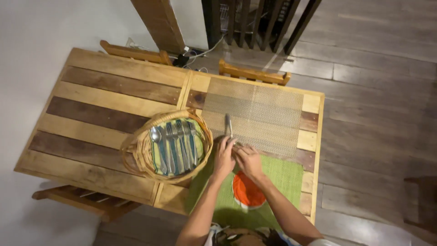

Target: Sort silverware into a basket and clean table placemats.

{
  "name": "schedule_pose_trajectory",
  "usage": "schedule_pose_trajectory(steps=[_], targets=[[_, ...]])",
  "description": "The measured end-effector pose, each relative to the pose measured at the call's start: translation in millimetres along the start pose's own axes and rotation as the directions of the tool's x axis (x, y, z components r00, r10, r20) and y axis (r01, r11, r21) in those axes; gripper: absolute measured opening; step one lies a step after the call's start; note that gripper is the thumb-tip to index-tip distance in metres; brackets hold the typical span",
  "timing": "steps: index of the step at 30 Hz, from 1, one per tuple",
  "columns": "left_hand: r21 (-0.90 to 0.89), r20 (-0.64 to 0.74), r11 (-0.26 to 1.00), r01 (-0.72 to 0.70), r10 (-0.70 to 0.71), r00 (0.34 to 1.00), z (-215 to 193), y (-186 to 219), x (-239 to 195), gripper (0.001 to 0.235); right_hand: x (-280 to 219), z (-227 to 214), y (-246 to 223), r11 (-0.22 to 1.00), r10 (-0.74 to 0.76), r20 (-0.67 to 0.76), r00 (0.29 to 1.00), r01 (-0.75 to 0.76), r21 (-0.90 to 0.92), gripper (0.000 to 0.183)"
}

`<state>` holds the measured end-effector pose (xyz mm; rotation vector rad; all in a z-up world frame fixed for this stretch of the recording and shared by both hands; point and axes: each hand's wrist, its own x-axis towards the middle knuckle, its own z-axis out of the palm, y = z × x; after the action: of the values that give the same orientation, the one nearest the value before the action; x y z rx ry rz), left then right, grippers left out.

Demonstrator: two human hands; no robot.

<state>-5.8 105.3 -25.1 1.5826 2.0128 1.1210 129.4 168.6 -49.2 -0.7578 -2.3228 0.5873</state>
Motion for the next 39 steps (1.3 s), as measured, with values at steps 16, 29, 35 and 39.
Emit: schedule_pose_trajectory(steps=[16, 29, 35, 39], targets=[[-0.167, -0.076, 0.968, 0.187, -0.202, 0.976, 9.7, 19.2, -70.3, 0.021, -106.0, -50.2, -55.5, 0.895, 0.408, 0.194, 0.892, -0.433, 0.111, 0.053], [-0.587, 0.0, 0.754, 0.296, -0.366, 0.931, 8.7, 17.6, -104.7, 0.027, -125.0, -8.5, -18.3, 0.473, 0.668, 0.204, 0.716, -0.619, 0.627, 0.03], [-0.142, -0.256, 0.984, 0.106, -0.14, 0.957, -14.9, 65.0, -113.6, 0.024, -80.9, -23.2, -79.1, 0.287, 0.551, 0.355, 0.755, -0.571, 0.769, 0.03], [0.097, -0.382, 0.989, -0.109, 0.138, 0.914, -37.7, 81.4, -111.6, 0.02, -78.0, -9.1, -82.1, 0.319, 0.556, 0.284, 0.781, -0.516, 0.795, 0.029]])
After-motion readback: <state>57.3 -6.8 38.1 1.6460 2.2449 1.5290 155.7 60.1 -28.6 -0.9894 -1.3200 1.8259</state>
